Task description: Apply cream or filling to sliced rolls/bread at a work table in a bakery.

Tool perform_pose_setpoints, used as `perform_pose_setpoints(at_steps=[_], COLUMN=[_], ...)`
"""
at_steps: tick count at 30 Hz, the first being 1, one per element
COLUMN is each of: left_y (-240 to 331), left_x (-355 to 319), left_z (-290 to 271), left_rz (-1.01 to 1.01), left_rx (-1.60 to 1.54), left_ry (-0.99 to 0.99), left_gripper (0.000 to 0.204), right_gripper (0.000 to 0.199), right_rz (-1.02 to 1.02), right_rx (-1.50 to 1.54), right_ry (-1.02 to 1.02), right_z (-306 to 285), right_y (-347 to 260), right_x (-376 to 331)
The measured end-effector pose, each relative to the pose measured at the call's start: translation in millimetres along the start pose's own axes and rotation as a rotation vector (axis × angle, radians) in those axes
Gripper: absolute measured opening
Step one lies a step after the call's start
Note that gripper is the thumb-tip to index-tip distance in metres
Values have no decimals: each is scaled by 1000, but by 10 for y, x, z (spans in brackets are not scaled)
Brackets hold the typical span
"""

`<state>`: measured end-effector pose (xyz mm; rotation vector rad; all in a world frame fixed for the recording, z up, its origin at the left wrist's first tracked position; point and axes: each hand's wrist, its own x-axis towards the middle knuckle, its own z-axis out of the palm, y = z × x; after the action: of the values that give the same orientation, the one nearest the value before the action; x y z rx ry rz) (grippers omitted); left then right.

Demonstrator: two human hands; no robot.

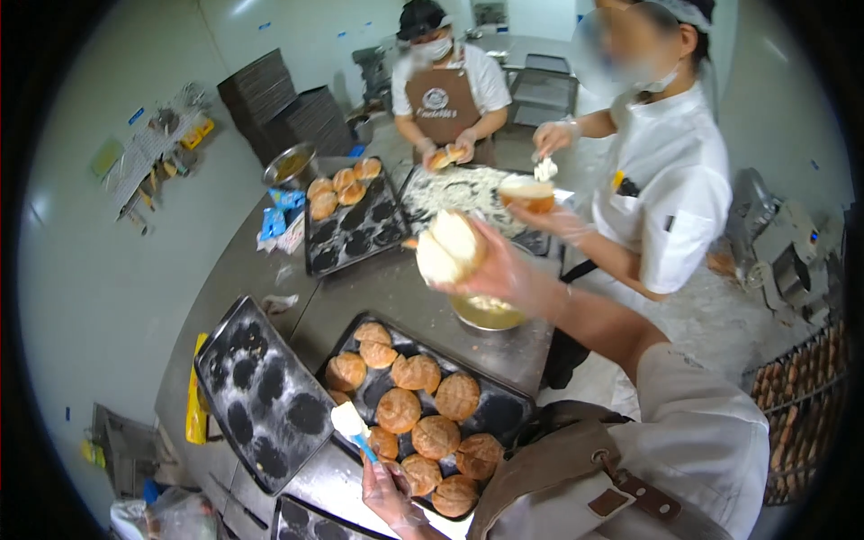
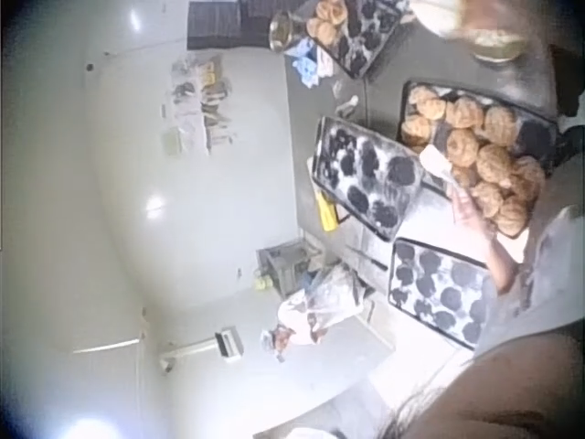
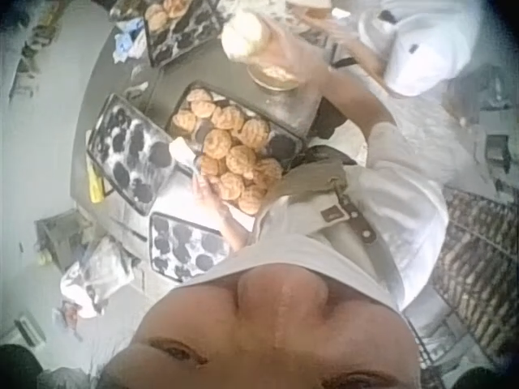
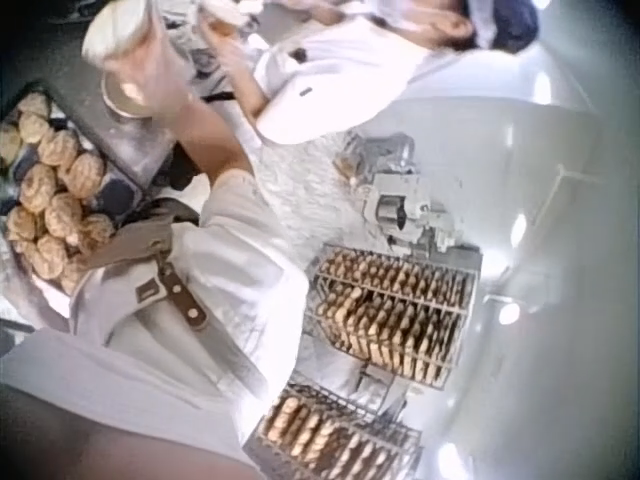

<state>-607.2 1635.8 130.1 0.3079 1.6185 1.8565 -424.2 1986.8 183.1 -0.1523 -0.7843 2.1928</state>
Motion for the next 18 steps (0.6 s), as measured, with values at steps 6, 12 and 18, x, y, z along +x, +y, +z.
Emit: perform_pose_setpoints(at_steps=[6, 12, 18], left_y=[-54, 7, -66], left_x=[102, 177, 341], left_z=[374, 975, 1177], left_rz=[-59, 34, -396], left_rx=[97, 780, 639], left_ry=[265, 542, 751], left_gripper=[35, 28, 42], right_gripper=[47, 30, 40], right_rz=[221, -94, 282], right_rx=[-39, -1245, -2556], right_ry=[383, 190, 267], right_z=[-1059, -2865, -3443], right_y=[-82, -152, -447], right_x=[1963, 3051, 3660])
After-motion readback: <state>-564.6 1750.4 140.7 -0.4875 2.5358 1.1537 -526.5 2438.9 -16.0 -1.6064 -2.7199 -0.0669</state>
